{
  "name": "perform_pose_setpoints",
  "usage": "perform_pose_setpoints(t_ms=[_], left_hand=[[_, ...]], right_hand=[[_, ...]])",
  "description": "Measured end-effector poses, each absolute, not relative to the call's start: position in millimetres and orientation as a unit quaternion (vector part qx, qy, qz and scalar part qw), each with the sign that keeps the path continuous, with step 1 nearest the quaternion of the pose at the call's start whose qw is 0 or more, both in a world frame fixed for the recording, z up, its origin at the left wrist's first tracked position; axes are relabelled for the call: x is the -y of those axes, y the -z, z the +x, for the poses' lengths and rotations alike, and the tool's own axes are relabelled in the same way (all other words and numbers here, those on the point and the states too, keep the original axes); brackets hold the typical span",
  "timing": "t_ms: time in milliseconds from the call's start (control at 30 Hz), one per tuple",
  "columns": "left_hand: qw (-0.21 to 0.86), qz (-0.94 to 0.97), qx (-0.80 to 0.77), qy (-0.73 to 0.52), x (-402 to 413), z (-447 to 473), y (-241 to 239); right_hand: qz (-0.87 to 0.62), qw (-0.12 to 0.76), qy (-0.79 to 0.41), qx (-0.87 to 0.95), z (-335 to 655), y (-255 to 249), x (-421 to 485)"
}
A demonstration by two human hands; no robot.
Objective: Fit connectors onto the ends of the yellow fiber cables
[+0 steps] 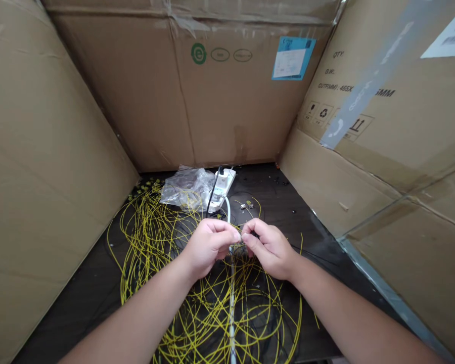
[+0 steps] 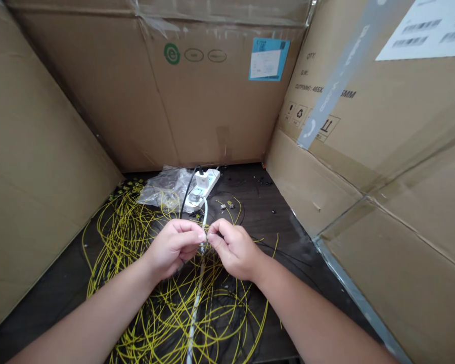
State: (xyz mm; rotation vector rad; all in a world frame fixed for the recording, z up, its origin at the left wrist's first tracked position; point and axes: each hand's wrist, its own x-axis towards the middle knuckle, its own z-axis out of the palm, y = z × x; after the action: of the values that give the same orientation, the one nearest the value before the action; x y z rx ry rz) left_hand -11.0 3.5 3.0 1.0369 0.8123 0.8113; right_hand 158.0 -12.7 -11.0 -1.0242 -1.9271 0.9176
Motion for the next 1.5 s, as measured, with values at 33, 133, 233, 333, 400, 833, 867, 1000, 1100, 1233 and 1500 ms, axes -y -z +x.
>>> perform_pose_setpoints(t_ms=[33, 133, 233, 333, 400, 833, 867, 1000, 1100, 1233, 1500], left_hand=[[0.675, 0.512, -0.381, -0.371, -3, -11, -4], [0.521, 0.65, -0.404, -0.379, 1, -10, -8], [0.376, 0.753, -0.386, -0.378, 4, -11, -7], [0.265, 0.828, -0.316, -0.379, 7, -11, -3], [0.233, 0.842, -0.282, -0.396, 7, -11, -2], [0.64, 0.532, -0.38, -0.404, -3, -11, 2], [0.664, 0.509, -0.374, -0.4, -4, -11, 3], [0.731, 0.441, -0.345, -0.39, -4, -11, 1], [0.746, 0.426, -0.34, -0.382, -5, -11, 0], [0.692, 0.491, -0.361, -0.387, -5, -11, -1], [0.435, 0.716, -0.38, -0.392, 4, -10, -5]], right_hand=[[-0.405, 0.378, -0.391, 0.734, 157, 10, 13], [-0.378, 0.394, -0.553, 0.629, 155, 8, 10], [-0.313, 0.373, -0.722, 0.492, 157, 6, 6], [-0.284, 0.29, -0.824, 0.395, 162, 4, 2], [-0.275, 0.266, -0.839, 0.388, 163, 3, 2], [-0.403, 0.368, -0.356, 0.758, 158, 6, 12], [-0.401, 0.366, -0.344, 0.766, 159, 7, 11], [-0.391, 0.372, -0.323, 0.777, 160, 11, 8], [-0.386, 0.377, -0.314, 0.781, 161, 12, 9], [-0.393, 0.379, -0.321, 0.774, 161, 11, 11], [-0.307, 0.353, -0.73, 0.499, 156, 7, 5]])
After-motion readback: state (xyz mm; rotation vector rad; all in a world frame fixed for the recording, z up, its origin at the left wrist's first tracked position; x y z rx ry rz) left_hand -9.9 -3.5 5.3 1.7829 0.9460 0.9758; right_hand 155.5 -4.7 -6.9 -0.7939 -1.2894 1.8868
